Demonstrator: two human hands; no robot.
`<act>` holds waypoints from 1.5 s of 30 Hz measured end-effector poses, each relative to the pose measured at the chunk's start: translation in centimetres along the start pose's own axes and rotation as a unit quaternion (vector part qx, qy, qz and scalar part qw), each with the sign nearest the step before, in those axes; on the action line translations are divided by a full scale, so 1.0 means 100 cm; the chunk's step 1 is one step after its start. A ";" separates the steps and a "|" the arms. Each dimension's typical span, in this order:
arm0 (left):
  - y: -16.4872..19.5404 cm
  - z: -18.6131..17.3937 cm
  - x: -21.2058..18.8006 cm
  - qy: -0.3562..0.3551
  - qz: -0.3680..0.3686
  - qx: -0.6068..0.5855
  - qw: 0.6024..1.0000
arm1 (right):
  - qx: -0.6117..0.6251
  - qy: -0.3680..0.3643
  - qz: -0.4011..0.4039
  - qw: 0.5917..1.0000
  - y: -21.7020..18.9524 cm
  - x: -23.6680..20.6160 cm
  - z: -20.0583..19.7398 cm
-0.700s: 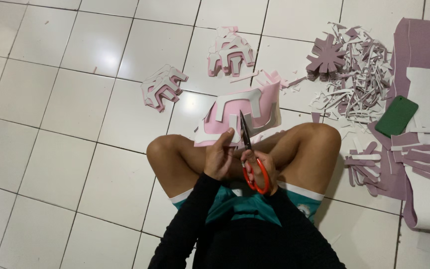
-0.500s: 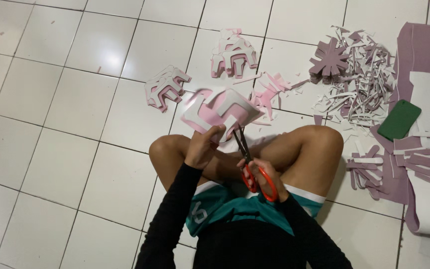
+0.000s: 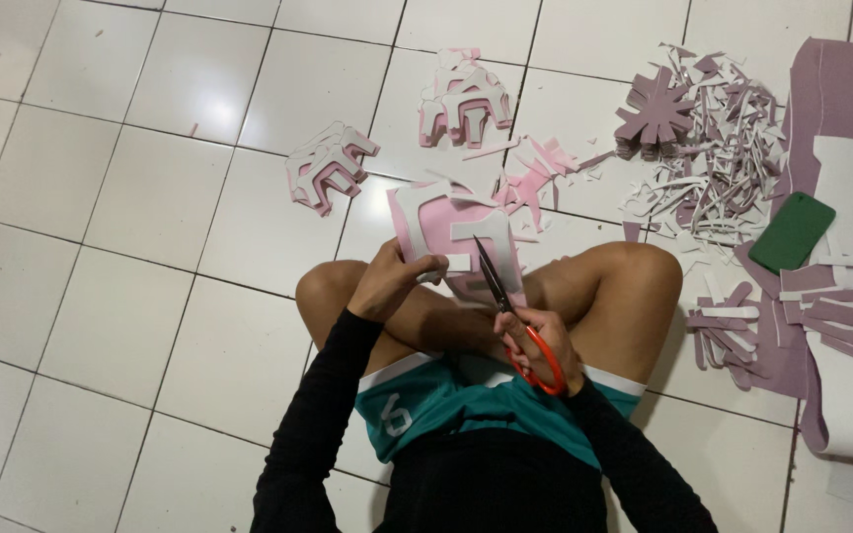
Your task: The person sits on the floor trimming excess material from pink and white foam letter cutouts with scissors, rotating each piece to cut along its edges, then sets finished pieces aside and picks up the next cutout to trim.
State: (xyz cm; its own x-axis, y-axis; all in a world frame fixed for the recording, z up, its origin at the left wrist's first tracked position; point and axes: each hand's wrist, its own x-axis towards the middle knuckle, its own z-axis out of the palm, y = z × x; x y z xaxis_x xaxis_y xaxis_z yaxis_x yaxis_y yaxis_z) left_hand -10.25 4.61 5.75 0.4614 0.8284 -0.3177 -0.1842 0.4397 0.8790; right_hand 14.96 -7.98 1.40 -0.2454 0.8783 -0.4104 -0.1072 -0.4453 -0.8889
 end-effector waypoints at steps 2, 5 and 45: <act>0.012 -0.001 0.004 0.015 0.000 0.066 0.998 | 0.028 -0.041 -0.021 0.999 -0.012 -0.003 -0.001; 0.035 -0.011 0.007 -0.075 -0.024 0.156 0.985 | 0.012 -0.103 -0.024 0.994 -0.031 -0.001 -0.005; 0.023 -0.060 0.037 0.073 0.014 0.014 0.997 | -0.020 -0.018 -0.005 1.000 -0.008 0.045 0.048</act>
State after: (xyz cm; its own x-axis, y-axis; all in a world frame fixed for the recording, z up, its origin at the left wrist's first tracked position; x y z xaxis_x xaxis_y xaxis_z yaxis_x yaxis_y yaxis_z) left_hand -14.20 10.83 4.44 0.3237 0.8834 -0.3389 -0.1707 0.4068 0.8974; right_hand 9.26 -4.52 1.21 -0.2783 0.8759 -0.3941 -0.0716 -0.4281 -0.9009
